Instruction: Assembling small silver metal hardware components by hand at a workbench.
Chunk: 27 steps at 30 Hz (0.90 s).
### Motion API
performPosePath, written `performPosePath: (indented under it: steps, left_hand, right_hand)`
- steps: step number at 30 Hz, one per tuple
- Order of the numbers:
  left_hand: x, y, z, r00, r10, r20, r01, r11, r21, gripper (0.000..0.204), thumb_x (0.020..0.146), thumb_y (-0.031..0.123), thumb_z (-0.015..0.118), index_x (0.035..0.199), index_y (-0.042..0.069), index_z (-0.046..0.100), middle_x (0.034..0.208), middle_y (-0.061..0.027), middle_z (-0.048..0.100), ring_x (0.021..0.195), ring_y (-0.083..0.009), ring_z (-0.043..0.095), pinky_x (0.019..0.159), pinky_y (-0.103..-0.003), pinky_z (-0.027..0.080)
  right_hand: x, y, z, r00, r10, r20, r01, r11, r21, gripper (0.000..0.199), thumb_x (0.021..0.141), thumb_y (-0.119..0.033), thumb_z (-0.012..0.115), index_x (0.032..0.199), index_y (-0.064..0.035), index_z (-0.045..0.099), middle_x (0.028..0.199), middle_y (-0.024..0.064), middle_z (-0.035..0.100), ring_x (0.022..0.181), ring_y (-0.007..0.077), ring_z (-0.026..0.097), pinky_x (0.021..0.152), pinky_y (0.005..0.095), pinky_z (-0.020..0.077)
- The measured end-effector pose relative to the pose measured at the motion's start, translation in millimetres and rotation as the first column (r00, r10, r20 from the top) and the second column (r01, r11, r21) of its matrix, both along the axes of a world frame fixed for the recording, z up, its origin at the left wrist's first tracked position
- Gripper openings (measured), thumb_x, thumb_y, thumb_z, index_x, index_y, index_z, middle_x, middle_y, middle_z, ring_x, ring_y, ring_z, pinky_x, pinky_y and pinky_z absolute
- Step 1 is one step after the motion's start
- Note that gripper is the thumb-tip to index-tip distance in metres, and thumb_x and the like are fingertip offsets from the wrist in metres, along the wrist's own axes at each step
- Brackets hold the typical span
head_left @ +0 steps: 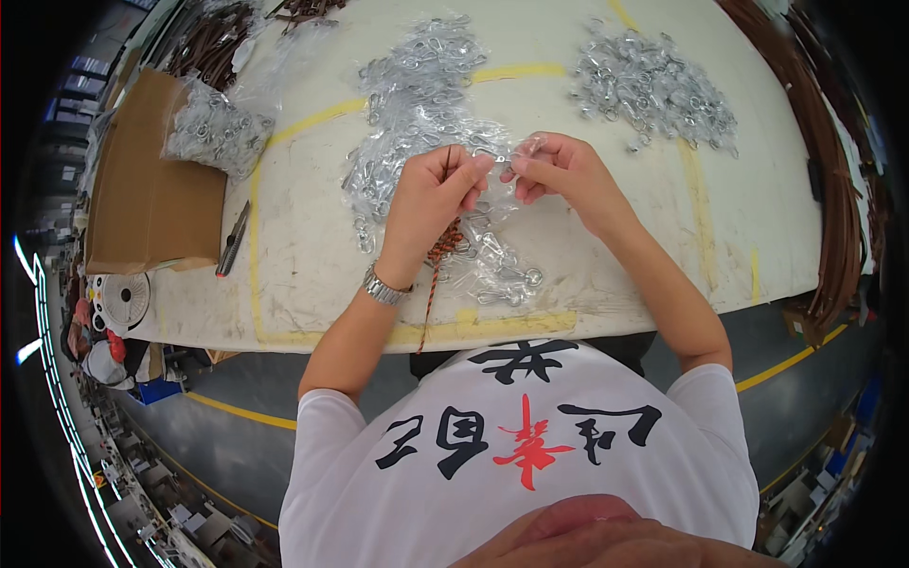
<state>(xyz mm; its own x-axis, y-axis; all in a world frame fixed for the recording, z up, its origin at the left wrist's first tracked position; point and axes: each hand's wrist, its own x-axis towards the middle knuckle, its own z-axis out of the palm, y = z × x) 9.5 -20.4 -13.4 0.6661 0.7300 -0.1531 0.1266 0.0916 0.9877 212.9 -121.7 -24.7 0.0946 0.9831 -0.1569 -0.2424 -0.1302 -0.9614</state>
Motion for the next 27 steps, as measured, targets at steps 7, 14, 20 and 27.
performPosePath:
  steps: [7, 14, 20, 27]
  left_hand:
    - [-4, -5, 5, 0.995, 0.034, 0.097, -0.022, 0.993, -0.119, 0.023, 0.105, 0.023, 0.067, 0.094, 0.003, 0.070, 0.073, 0.0026, 0.064, 0.061, -0.0022, 0.054, 0.053, -0.021, 0.039]
    - [-8, -7, 8, 0.995, -0.090, 0.041, 0.082, 0.982, 0.167, 0.021, 0.101, 0.013, 0.069, 0.118, 0.002, 0.070, 0.088, 0.0007, 0.072, 0.077, -0.0021, 0.060, 0.072, -0.022, 0.049]
    - [-6, 3, 3, 0.995, -0.099, -0.018, 0.100, 0.995, 0.022, 0.019, 0.100, 0.012, 0.070, 0.115, 0.001, 0.070, 0.086, -0.0010, 0.072, 0.065, 0.0001, 0.054, 0.056, -0.019, 0.040]
    - [-6, 5, -7, 0.979, -0.021, 0.205, 0.095, 0.928, -0.359, 0.017, 0.101, 0.013, 0.071, 0.112, 0.001, 0.069, 0.082, -0.0021, 0.070, 0.050, 0.0010, 0.038, 0.043, -0.018, 0.026]
  right_hand:
    - [0, -8, -3, 0.999, 0.032, -0.037, -0.036, 0.994, -0.099, 0.011, 0.098, -0.015, 0.069, 0.102, -0.0043, 0.069, 0.092, 0.0067, 0.074, 0.078, 0.0121, 0.068, 0.074, 0.0284, 0.0572]
    - [1, -9, -4, 0.986, 0.083, -0.142, -0.103, 0.985, -0.141, 0.014, 0.097, -0.014, 0.070, 0.102, -0.0008, 0.069, 0.093, 0.0096, 0.076, 0.078, 0.0127, 0.069, 0.075, 0.0282, 0.0569]
    - [3, -4, -2, 0.994, 0.108, 0.015, -0.106, 0.991, -0.080, 0.009, 0.097, -0.009, 0.069, 0.101, -0.0005, 0.069, 0.093, 0.0118, 0.077, 0.079, 0.0135, 0.070, 0.075, 0.0279, 0.0567]
    - [0, -5, 3, 0.995, 0.081, 0.066, -0.078, 0.996, -0.050, 0.012, 0.095, -0.011, 0.069, 0.100, -0.0010, 0.069, 0.091, 0.0104, 0.076, 0.078, 0.0134, 0.068, 0.076, 0.0282, 0.0555]
